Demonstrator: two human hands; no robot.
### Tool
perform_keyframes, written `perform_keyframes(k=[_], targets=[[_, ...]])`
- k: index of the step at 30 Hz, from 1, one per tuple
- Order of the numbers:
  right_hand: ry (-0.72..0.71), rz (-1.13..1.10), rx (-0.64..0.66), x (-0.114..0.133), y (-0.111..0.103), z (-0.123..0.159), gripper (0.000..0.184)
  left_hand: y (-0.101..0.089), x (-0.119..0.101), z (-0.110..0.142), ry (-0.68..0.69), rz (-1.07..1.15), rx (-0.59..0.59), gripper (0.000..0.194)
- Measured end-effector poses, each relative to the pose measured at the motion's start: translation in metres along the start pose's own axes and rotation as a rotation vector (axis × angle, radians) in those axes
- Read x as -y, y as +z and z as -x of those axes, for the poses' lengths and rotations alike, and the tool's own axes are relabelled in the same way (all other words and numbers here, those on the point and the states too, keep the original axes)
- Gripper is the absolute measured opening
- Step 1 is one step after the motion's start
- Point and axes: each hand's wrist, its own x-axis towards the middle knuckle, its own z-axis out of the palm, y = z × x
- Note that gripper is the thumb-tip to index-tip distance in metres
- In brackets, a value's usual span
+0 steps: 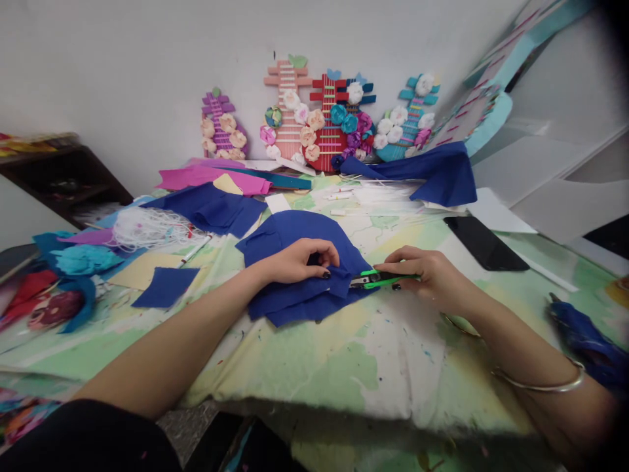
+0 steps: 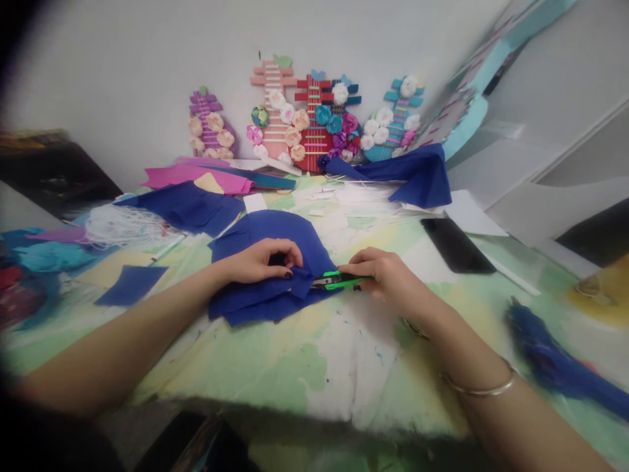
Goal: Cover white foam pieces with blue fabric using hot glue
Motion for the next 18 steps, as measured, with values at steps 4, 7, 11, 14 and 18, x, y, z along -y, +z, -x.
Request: perform_keyframes(k=[4, 7, 11, 14, 18], targets=[[-0.014, 0.024, -0.012, 0.001, 0.0, -0.003, 0.047, 0.006, 0.002, -0.006, -0.021, -0.014, -0.076, 0.013], [-0.026, 0.081, -0.055, -0.002, 0.0, -0.006, 0.043, 0.013, 0.005, -0.011, -0.043, -0.046, -0.181, 0.012], [-0.033, 0.136, -0.079, -0.008, 0.003, -0.008, 0.038, 0.016, 0.009, -0.015, -0.059, -0.064, -0.211, 0.013], [-0.023, 0.126, -0.06, -0.01, 0.007, -0.01, 0.04, 0.016, 0.01, -0.015, -0.06, -0.051, -0.197, 0.015], [-0.021, 0.09, -0.055, -0.011, 0.009, -0.01, 0.044, 0.015, 0.008, -0.014, -0.059, -0.083, -0.188, 0.015]])
